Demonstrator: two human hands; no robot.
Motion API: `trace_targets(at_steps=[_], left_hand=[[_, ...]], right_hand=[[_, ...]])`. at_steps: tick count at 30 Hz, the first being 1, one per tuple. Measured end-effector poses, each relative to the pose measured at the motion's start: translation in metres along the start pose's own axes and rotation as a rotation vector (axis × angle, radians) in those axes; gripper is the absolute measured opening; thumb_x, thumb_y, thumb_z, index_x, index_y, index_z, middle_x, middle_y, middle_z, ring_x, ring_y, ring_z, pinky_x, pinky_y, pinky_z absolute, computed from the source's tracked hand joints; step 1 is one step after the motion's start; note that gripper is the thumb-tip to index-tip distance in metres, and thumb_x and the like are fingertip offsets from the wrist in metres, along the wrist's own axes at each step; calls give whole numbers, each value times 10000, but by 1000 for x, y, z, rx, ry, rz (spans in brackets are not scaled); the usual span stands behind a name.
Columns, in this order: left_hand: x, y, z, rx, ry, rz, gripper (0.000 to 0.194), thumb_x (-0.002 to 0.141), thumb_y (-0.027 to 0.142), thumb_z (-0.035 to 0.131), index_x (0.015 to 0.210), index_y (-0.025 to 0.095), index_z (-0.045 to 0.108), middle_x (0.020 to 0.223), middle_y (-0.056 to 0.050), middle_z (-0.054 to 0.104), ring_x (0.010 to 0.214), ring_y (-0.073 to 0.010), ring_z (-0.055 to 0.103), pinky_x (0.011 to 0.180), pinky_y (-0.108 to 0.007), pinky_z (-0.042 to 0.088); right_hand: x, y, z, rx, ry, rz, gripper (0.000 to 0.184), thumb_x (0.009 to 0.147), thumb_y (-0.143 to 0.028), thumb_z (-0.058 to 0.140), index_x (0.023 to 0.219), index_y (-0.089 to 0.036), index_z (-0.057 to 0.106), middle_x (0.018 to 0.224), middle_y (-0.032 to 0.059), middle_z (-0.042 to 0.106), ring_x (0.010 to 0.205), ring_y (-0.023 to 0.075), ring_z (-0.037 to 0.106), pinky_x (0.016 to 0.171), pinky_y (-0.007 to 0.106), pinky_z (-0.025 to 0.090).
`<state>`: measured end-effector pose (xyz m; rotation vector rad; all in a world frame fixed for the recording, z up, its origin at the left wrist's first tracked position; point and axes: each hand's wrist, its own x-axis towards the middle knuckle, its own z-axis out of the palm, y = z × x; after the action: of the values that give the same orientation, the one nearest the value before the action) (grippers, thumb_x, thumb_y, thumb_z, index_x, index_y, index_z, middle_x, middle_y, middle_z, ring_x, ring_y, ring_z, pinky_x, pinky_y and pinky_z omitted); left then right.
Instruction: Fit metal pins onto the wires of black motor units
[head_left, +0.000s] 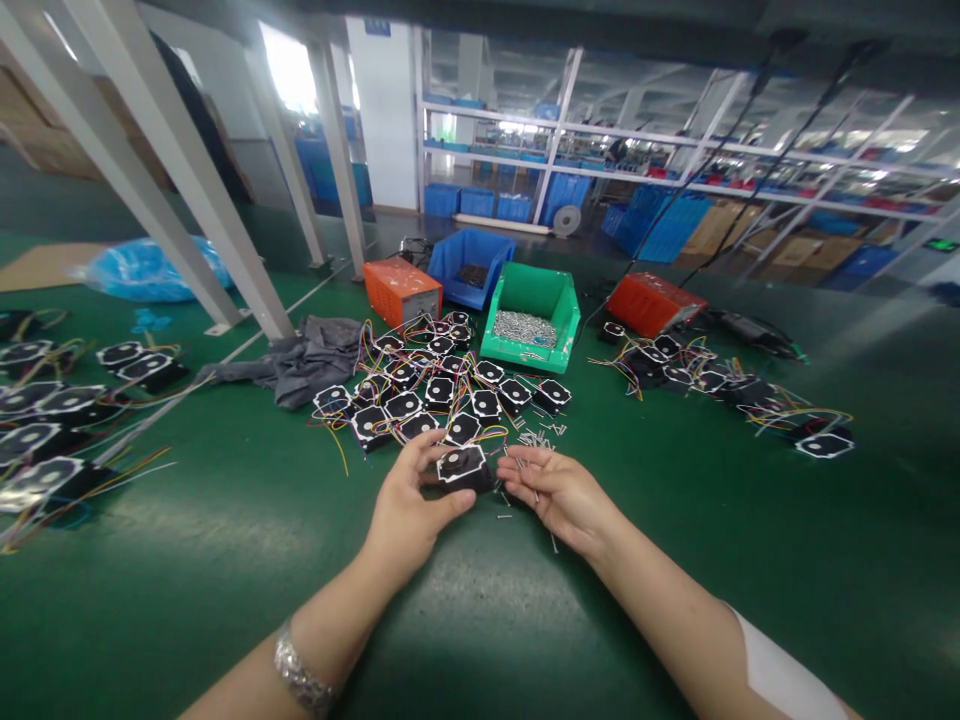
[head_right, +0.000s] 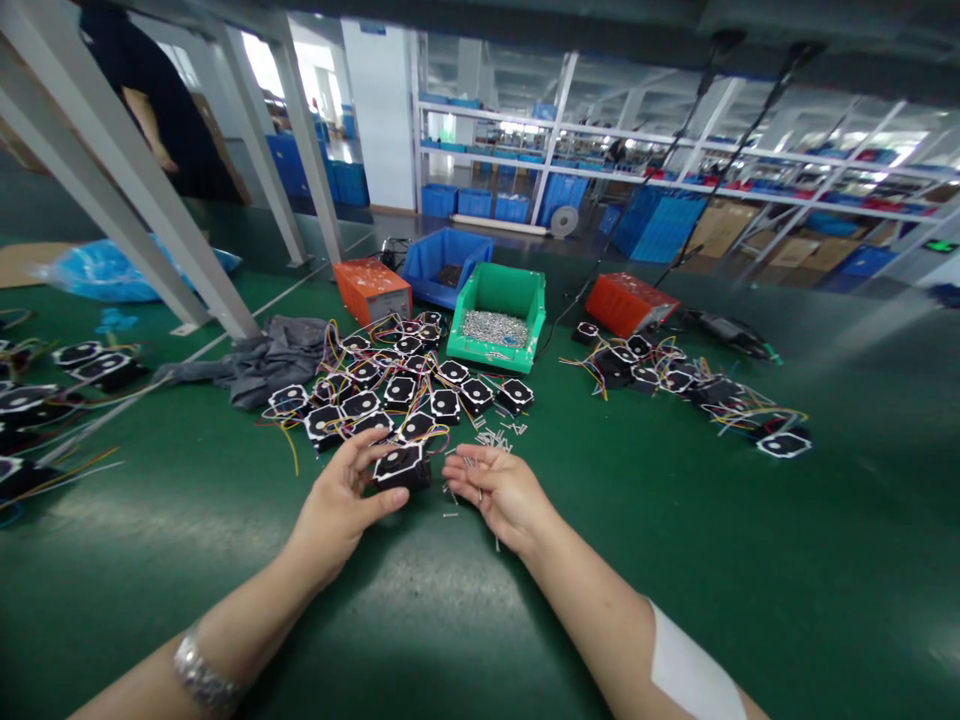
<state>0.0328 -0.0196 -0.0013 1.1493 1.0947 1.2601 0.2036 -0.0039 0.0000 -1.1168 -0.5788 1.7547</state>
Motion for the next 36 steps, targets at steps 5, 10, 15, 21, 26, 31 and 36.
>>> trace_targets(at_steps=[5, 10, 15, 21, 26, 31, 36], left_hand=[[-3, 4, 0, 321, 92, 69, 559, 499, 132, 664, 1030, 198, 502, 960, -54, 565, 910, -207, 509, 847, -377, 341], [-4, 0, 7, 53, 8, -34, 542, 557, 144, 627, 1059, 205, 434, 984, -54, 529, 742, -148, 546, 674, -296, 435], [-2, -3, 7, -93, 28, -147, 465, 539, 193, 660, 967, 150, 483, 868, -40, 570, 778, -145, 541, 718, -267, 416], [-3, 2, 8, -234, 22, -236, 398, 487, 149, 681, 854, 131, 529, 782, -20, 599, 697, -125, 535, 672, -242, 400], [-2, -2, 11, -239, 20, -231, 440, 455, 48, 654, 855, 155, 504, 715, 23, 588, 645, -98, 511, 632, -211, 376], [-6, 4, 15, -470, 12, -281, 465, 416, 29, 664, 811, 178, 469, 682, 31, 571, 631, -111, 520, 628, -249, 402], [5, -3, 13, -696, -42, -367, 380, 462, 102, 661, 789, 166, 478, 770, -31, 589, 643, -166, 577, 581, -302, 435]], right_hand=[[-1, 3, -1, -61, -30, -22, 185, 624, -77, 614, 772, -121, 513, 707, 57, 636, 577, 115, 602, 468, 171, 466], [-1, 5, 0, -71, -13, -42, 119, 637, -136, 616, 699, -117, 515, 520, -17, 567, 322, 14, 395, 271, 92, 249], [-3, 6, 2, -73, -31, -5, 143, 641, -81, 594, 780, -93, 562, 595, 8, 581, 470, 50, 523, 449, 140, 437], [-5, 6, 4, -144, -76, -45, 230, 647, -176, 620, 813, -142, 465, 697, 44, 627, 549, 111, 591, 476, 195, 467], [-4, 8, 5, -268, -79, -71, 249, 643, -291, 619, 706, -152, 422, 597, 14, 602, 373, 65, 489, 300, 131, 324], [-10, 6, 9, -343, -5, -82, 253, 665, -363, 574, 653, -143, 449, 422, -69, 441, 272, -1, 256, 266, 106, 142], [1, 8, 5, -254, 9, -11, 385, 554, -284, 667, 870, -145, 498, 579, 3, 556, 385, 54, 434, 335, 143, 343]])
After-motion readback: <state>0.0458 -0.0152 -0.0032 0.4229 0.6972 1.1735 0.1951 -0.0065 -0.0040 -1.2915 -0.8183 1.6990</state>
